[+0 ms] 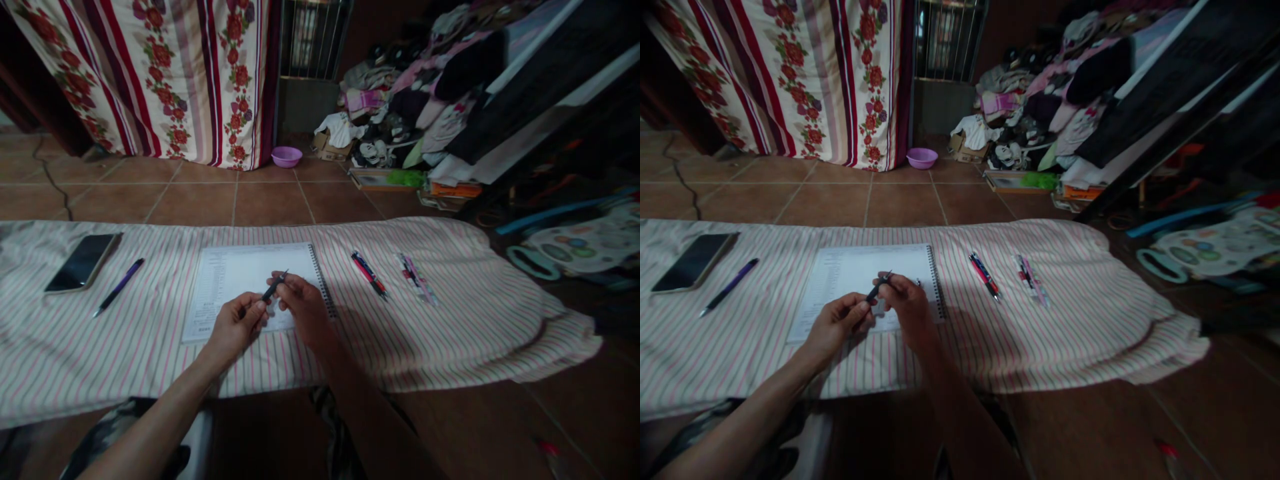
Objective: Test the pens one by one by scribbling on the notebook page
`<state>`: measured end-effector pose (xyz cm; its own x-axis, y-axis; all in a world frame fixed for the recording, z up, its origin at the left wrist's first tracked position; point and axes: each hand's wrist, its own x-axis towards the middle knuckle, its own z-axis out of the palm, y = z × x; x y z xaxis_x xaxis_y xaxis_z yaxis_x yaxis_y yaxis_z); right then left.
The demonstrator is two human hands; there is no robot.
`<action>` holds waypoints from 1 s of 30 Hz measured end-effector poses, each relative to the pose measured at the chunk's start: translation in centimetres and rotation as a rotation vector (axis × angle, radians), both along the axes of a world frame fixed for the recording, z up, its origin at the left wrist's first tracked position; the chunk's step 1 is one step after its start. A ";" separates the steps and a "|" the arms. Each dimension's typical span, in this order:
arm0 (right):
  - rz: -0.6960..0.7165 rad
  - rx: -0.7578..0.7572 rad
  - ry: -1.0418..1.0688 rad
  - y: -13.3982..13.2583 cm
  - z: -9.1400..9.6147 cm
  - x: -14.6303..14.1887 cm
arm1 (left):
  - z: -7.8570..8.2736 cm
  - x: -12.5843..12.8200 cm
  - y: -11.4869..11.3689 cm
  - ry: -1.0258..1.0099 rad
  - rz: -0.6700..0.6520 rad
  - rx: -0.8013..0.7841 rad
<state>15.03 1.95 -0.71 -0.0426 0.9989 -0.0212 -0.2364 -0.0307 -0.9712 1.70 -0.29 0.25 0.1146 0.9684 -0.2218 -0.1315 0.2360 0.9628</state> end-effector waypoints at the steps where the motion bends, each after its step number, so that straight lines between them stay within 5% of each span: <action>1: 0.017 0.003 0.012 0.0 0.1 0.1 | 0.1 0.0 0.0 0.006 -0.007 0.001; 12: -0.097 0.003 -0.128 0.2 -0.1 -0.2 | 0.2 0.2 -0.1 0.019 0.010 -0.004; 20: 0.012 0.019 -0.046 0.1 0.2 0.2 | 0.2 0.0 -0.1 0.005 -0.011 -0.023; 30: -0.044 0.005 -0.073 0.2 -0.1 -0.1 | 0.0 0.1 -0.1 -0.011 0.012 -0.021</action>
<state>14.96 2.12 -0.80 0.0031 0.9998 -0.0178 -0.1657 -0.0171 -0.9860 1.78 -0.39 0.30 0.1055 0.9647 -0.2412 -0.1451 0.2549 0.9560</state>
